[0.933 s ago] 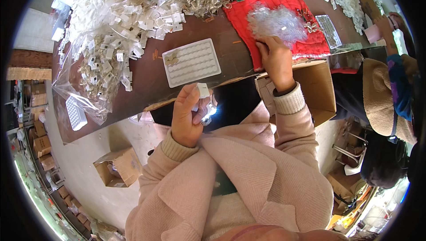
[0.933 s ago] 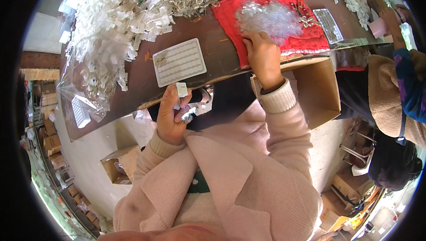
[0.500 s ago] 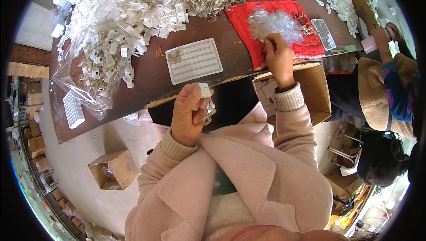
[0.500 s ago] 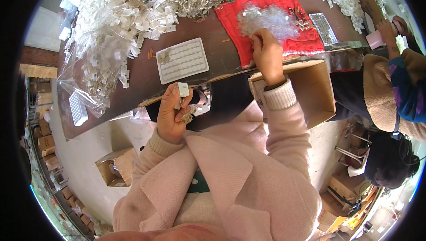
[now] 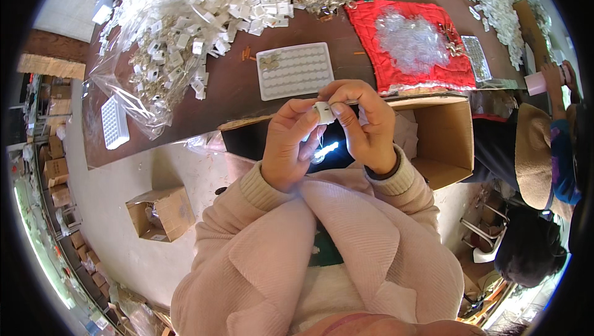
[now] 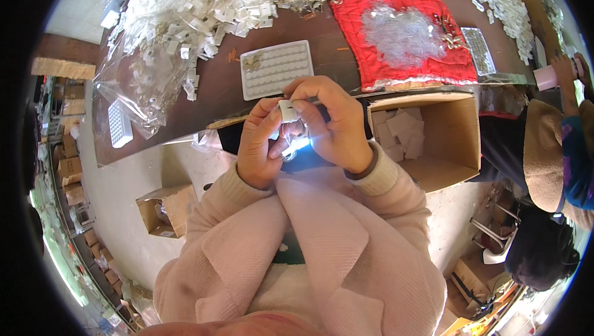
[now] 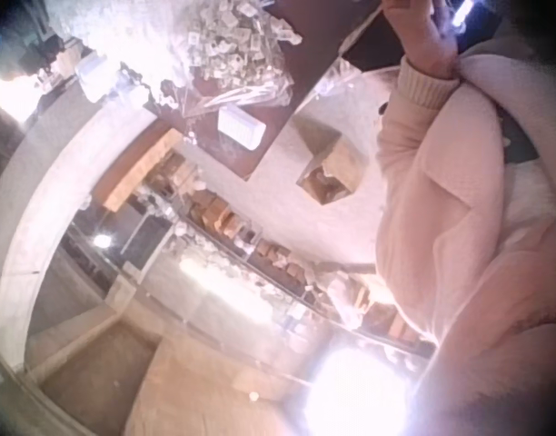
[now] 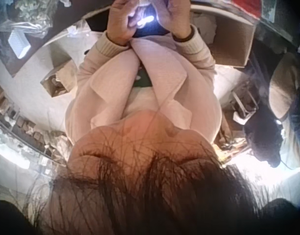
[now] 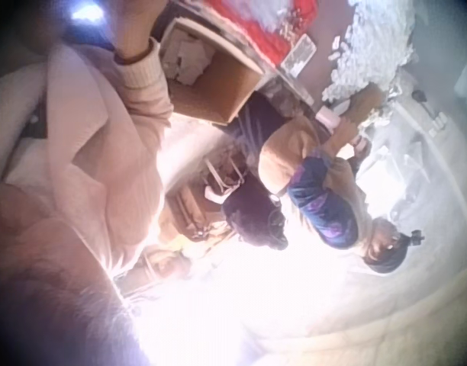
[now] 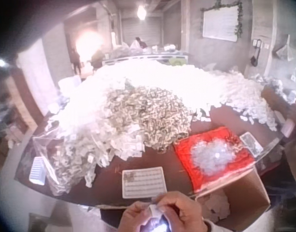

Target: The person assembles small white plastic housings with internal metallic components. They pick up each housing, insert a metallic piece, and test the assembly by activating a small light. The person repeats this process for multiple units, placing completed assemblies on the table.

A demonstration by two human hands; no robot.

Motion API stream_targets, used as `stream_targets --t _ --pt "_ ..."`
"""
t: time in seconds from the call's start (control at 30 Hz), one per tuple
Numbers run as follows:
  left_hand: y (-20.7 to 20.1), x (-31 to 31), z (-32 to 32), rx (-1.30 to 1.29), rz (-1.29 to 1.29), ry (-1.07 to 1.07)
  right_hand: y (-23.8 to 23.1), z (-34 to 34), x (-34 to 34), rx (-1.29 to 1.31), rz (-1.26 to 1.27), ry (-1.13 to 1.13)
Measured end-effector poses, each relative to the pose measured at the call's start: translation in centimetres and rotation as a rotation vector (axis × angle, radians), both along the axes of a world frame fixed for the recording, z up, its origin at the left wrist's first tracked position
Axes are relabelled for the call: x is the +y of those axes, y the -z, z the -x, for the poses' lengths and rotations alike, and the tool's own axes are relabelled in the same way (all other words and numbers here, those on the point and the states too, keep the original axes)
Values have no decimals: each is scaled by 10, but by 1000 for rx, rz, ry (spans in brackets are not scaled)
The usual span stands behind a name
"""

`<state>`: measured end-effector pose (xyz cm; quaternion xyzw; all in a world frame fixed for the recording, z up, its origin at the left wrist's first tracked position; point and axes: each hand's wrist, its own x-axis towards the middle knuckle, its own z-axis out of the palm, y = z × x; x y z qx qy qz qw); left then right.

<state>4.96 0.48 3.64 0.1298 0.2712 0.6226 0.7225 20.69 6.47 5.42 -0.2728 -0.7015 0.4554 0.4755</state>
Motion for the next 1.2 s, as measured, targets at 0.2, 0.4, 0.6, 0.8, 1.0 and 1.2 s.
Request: stream_targets --t 0.2,0.4,0.6,0.8,1.0,1.2 --pt "-2 -1 4 5 1 -44 -2 6 3 -25 -105 92" --pt "-2 -6 8 83 67 -65 9 -50 79 -422 113 581" --pt "-1 5 0 471 -80 -85 35 -43 54 146 73 304" --pt "-11 22 -8 254 -18 -21 -5 -17 22 76 -80 285" --pt "1 12 -3 250 -67 13 3 -68 69 -354 6 703" --pt "-9 19 -11 258 -126 -15 3 -40 41 -162 -297 463"
